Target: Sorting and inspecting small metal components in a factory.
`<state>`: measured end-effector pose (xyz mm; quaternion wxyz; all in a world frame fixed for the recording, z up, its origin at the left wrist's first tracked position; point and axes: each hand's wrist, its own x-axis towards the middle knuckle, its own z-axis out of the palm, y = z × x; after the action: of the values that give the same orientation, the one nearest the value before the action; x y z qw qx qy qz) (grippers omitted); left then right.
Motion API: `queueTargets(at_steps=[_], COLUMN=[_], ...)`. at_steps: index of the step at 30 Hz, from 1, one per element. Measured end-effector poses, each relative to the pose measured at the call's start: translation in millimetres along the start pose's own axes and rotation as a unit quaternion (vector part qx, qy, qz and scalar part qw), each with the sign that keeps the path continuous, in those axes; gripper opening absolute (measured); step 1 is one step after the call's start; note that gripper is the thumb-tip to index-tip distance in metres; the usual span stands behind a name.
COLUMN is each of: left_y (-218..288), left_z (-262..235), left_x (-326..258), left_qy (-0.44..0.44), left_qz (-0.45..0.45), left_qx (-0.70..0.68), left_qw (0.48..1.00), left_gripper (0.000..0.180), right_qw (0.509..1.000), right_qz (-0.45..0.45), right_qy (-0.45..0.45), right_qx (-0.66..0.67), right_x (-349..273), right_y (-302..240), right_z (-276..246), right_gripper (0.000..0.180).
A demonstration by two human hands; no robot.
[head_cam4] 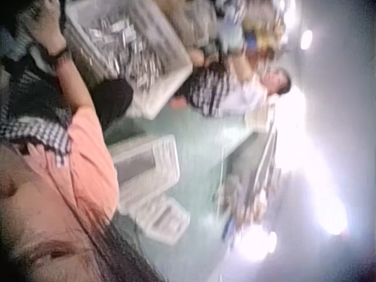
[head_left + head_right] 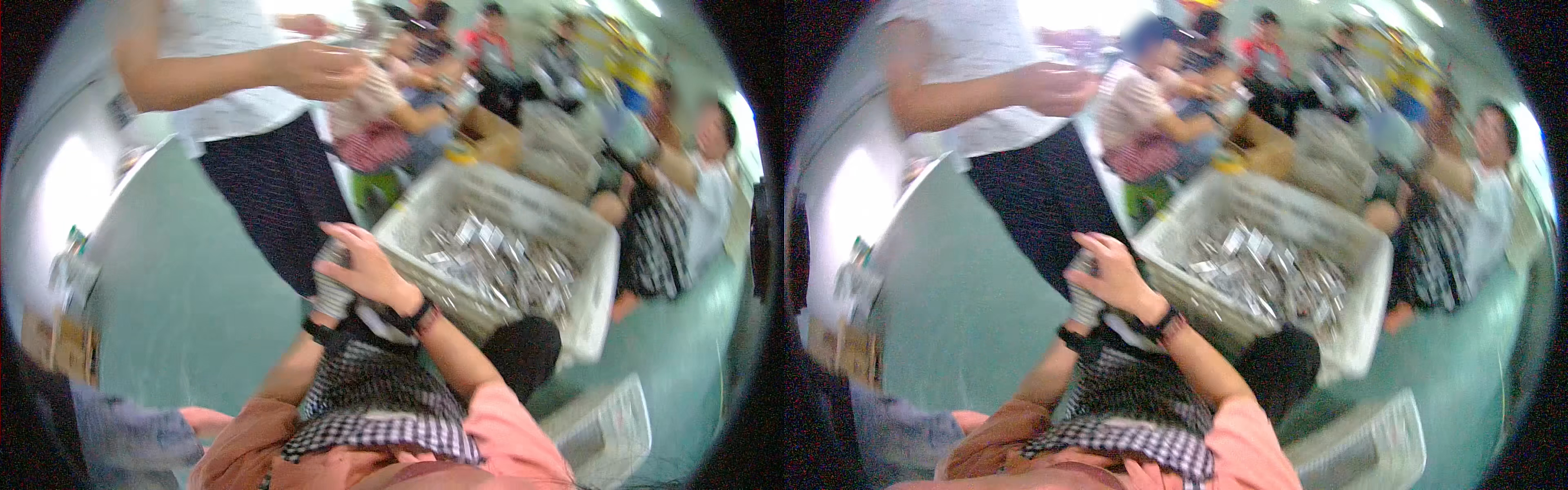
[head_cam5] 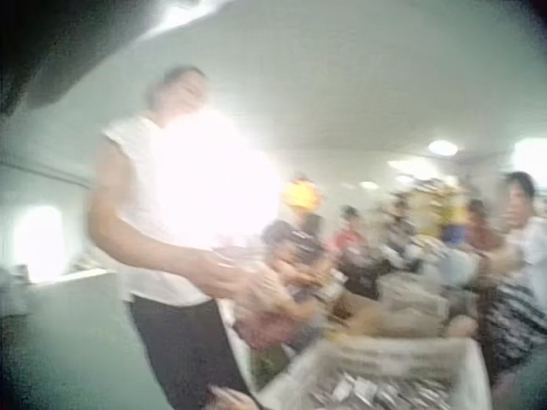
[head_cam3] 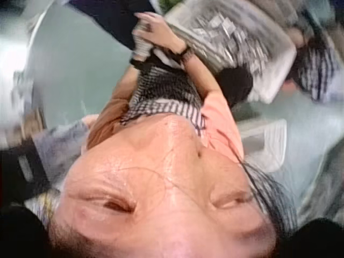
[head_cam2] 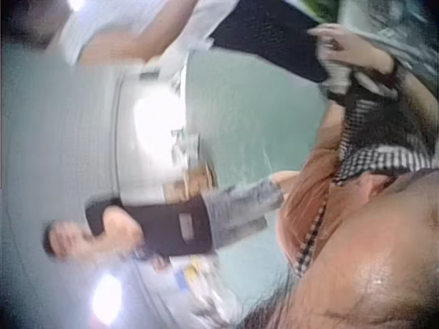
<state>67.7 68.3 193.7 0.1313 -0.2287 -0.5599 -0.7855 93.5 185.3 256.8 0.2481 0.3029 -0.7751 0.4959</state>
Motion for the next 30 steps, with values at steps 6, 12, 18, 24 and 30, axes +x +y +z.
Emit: queueTargets(at_steps=[6, 12, 18, 24, 30], left_y=[35.0, 60.6, 52.0, 36.6, 14.4], left_z=[38.2, 128.9, 173.8, 196.2, 194.6], left_x=[29.9, 27.5, 36.3, 46.1, 23.5], left_qy=[-0.018, -0.147, -0.225, -0.271, -0.283], left_qz=[-0.015, -0.185, -0.226, -0.295, -0.336], left_qx=[0.194, 0.0, -0.053, -0.082, -0.019], left_qw=[0.981, 0.972, 0.946, 0.913, 0.898], left_gripper=[0.026, 0.031, 0.029, 0.028, 0.03], right_qw=[0.969, 0.899, 0.911, 0.88, 0.81], right_qz=[0.112, 0.136, 0.157, 0.174, 0.119], right_qy=[0.201, 0.415, 0.359, 0.336, 0.261], right_qx=[0.09, -0.027, -0.131, -0.287, -0.512], right_x=[0.1, -27.2, -42.8, -40.3, -20.9], right_y=[-10.2, -12.7, -22.0, 0.6, 10.2], right_z=[-89.4, -228.6, -297.4, -329.4, -347.6], right_gripper=[0.066, 0.043, 0.031, 0.041, 0.074])
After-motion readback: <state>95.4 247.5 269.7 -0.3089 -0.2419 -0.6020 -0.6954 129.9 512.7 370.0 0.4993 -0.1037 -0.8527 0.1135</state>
